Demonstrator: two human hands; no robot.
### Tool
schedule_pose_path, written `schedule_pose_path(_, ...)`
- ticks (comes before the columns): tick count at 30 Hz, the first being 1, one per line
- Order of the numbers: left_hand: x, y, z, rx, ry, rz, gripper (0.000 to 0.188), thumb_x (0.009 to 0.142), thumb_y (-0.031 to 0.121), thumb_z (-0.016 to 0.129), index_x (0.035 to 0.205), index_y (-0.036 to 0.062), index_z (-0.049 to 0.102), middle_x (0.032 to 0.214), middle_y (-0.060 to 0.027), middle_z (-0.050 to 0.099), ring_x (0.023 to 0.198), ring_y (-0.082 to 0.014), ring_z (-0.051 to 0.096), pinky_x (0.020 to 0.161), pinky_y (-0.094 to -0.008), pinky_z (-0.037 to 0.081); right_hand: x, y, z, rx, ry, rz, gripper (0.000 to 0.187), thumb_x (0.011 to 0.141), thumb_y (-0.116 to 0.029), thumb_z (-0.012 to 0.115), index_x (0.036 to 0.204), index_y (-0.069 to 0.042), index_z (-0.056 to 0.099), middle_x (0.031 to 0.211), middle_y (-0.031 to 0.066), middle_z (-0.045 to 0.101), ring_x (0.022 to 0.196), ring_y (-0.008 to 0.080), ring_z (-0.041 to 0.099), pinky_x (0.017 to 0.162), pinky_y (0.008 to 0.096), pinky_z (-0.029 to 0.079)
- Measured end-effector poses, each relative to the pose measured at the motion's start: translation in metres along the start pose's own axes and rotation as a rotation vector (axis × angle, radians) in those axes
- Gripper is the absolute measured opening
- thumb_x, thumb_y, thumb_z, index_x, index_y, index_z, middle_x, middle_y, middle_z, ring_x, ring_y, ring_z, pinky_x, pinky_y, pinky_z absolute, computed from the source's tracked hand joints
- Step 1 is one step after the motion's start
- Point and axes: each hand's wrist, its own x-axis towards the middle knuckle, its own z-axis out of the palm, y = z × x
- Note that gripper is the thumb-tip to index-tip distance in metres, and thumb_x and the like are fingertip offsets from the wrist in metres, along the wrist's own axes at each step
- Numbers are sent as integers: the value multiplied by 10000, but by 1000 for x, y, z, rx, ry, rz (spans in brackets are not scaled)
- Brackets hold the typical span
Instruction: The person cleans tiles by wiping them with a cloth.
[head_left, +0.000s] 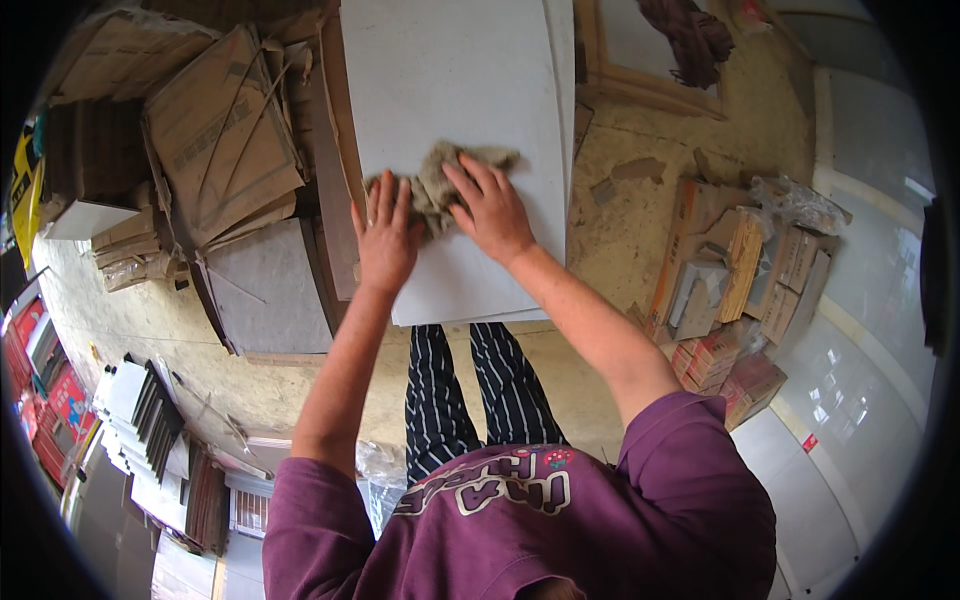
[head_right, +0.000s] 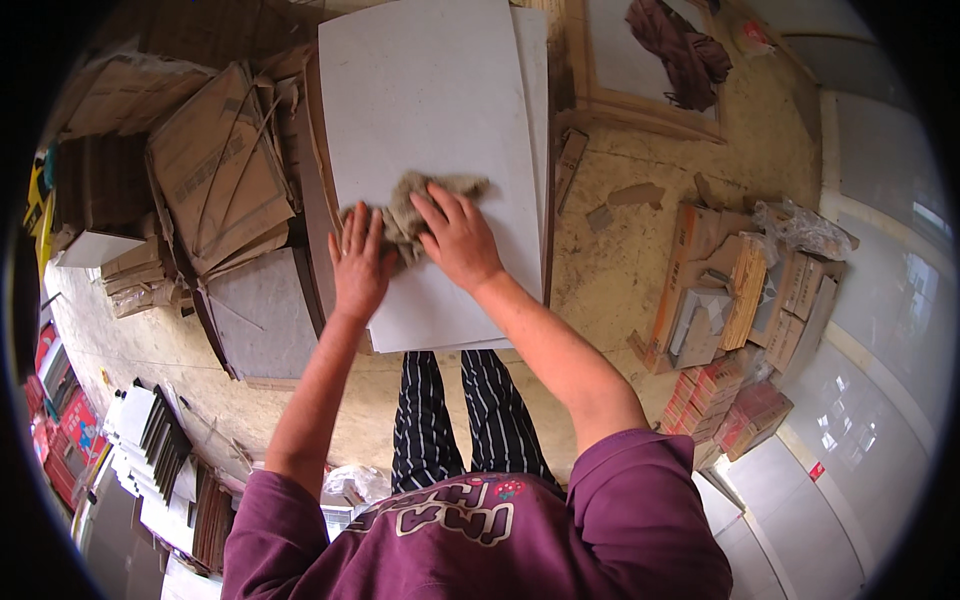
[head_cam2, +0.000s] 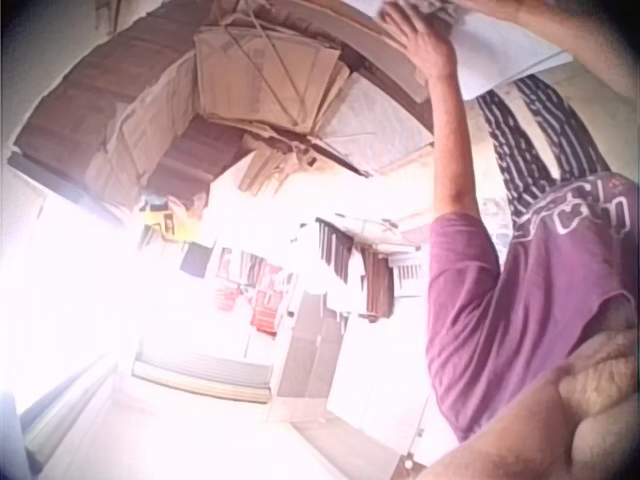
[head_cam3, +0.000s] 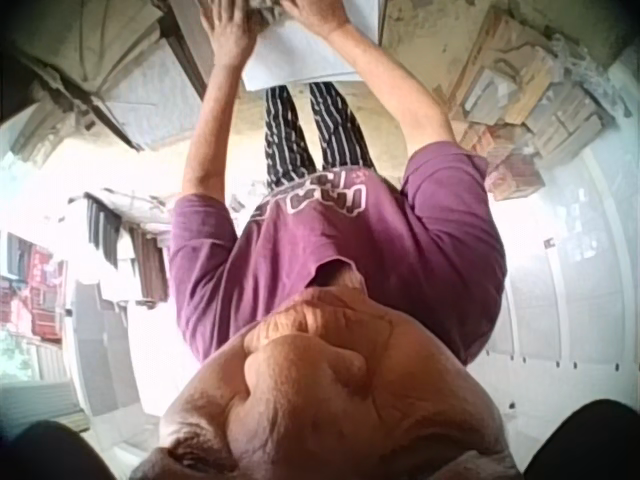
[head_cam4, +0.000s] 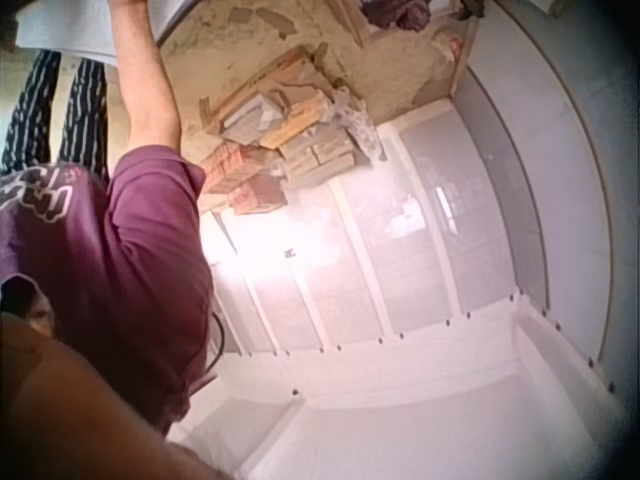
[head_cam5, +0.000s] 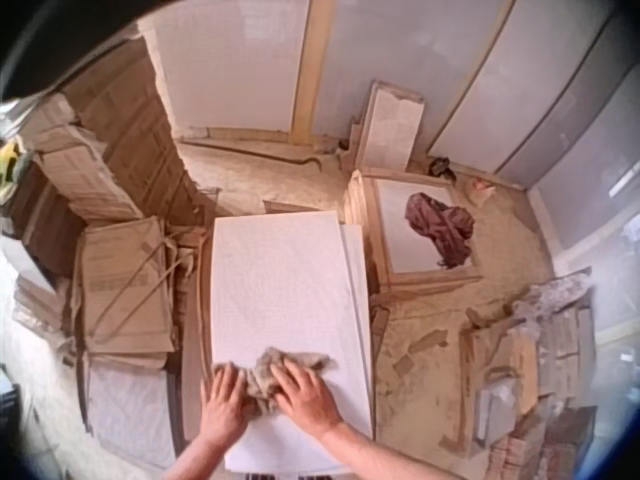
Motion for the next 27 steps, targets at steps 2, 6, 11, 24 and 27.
schedule_pose_path(2,-38,15,5,-51,-46,-26,702,789,211,656,1421,136,359,1517,-89,257,1383,-290,265,1110,-550,152,-38,-6,-5,32,-36,28,593,716,-94,685,1276,-162,501,1272,93,479,1127,300,481,952,393,433)
schedule_pose_path(6,-101,33,13,-117,-34,-28,501,746,182,678,1226,145,541,1334,-52,458,1239,-267,410,1070,-511,248,-101,-14,-13,90,-126,116,507,682,1,618,1144,-202,574,1138,32,541,1023,274,543,845,366,499)
schedule_pose_path(11,-107,36,8,-338,-105,-107,92,800,136,641,885,103,628,874,-80,607,863,-289,565,855,-424,411,-102,-2,-45,259,-276,288,329,793,-10,582,1064,-189,634,992,60,577,923,259,591,806,349,520)
schedule_pose_path(24,138,52,-28,-131,154,28,546,854,263,610,1354,145,426,1449,-163,322,1301,-361,349,1050,-450,330,125,99,-99,-35,110,213,302,876,-190,531,1166,-151,604,1268,90,533,1099,284,543,926,375,454)
schedule_pose_path(27,131,52,-2,-20,30,67,671,859,357,604,1435,163,319,1537,-142,152,1400,-341,179,1116,-497,198,122,102,-71,-190,-21,239,406,900,-249,515,1305,-218,503,1425,52,397,1271,238,411,1056,390,336)
